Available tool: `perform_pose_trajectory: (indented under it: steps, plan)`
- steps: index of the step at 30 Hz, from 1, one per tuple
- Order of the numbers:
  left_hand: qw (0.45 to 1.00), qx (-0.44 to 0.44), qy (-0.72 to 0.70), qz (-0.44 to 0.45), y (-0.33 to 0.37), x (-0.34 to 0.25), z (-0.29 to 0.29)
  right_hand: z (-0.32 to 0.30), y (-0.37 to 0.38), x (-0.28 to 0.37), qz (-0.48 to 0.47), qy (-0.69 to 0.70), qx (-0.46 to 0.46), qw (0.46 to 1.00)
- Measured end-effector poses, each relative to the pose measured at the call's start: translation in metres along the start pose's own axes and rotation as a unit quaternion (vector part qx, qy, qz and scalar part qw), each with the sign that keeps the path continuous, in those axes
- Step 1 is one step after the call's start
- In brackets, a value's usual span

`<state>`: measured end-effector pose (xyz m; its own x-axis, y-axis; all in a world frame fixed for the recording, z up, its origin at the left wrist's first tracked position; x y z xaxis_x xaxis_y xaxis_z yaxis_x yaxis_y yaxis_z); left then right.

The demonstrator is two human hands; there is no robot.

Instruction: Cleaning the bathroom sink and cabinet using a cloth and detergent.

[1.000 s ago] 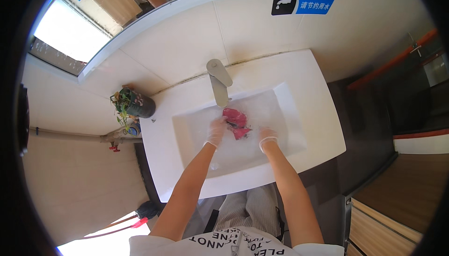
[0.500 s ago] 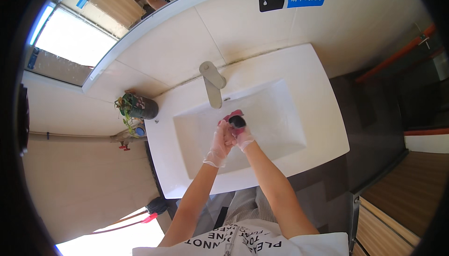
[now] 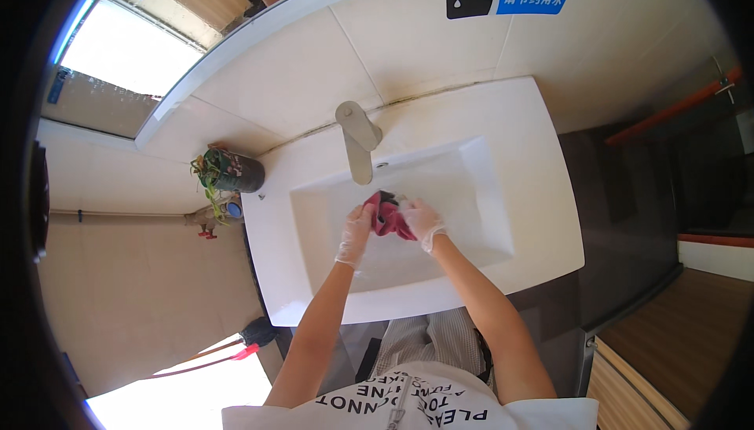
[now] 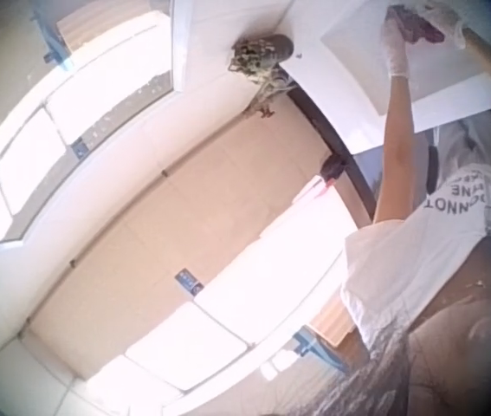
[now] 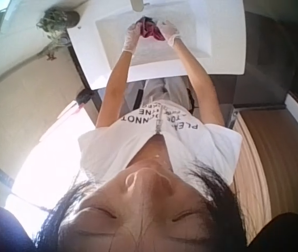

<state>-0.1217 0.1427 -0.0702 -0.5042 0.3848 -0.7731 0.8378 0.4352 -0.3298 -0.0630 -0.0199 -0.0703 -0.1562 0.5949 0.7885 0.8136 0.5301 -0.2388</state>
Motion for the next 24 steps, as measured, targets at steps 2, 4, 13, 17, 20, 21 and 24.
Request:
perform_pose_trajectory:
  steps: [2, 4, 13, 17, 20, 21, 24]
  plan:
    - [0.998, 0.001, 0.050, -0.030, -0.004, 0.012, -0.018, -0.014, -0.004, -0.016, 0.000, -0.194, 0.011, 0.981]
    - [0.993, -0.002, 0.101, -0.062, -0.007, 0.020, -0.020, -0.024, -0.020, -0.057, 0.287, 0.255, -0.087, 0.919]
    - [0.863, -0.004, 0.475, 0.173, -0.016, 0.005, 0.019, 0.008, -0.015, -0.036, 0.147, 0.020, 0.046, 0.988]
    - [0.982, 0.144, 0.115, -0.042, -0.020, -0.005, 0.030, 0.014, -0.019, -0.001, 0.224, 0.215, 0.034, 0.950]
    - [0.936, 0.184, -0.221, -0.203, -0.044, -0.009, 0.038, 0.030, -0.027, 0.002, 0.338, 0.561, 0.019, 0.756]
    - [0.914, 0.139, -0.329, -0.191, -0.046, -0.010, 0.035, 0.042, -0.029, 0.014, 0.351, 0.653, 0.087, 0.665]
    - [0.843, 0.138, -0.492, -0.165, -0.062, -0.048, 0.032, 0.042, -0.022, 0.023, 0.296, 0.745, -0.005, 0.598]
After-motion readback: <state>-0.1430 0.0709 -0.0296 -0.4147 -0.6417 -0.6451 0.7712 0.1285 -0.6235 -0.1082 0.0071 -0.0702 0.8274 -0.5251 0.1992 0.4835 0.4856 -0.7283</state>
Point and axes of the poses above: each hand's wrist, its own y-axis towards the middle knuckle, its own z-axis out of the palm, x = y × z, the point moved 7 cm from there along y, towards the middle knuckle, and after that the axes turned 13 degrees about y, right-handed, at the moved point
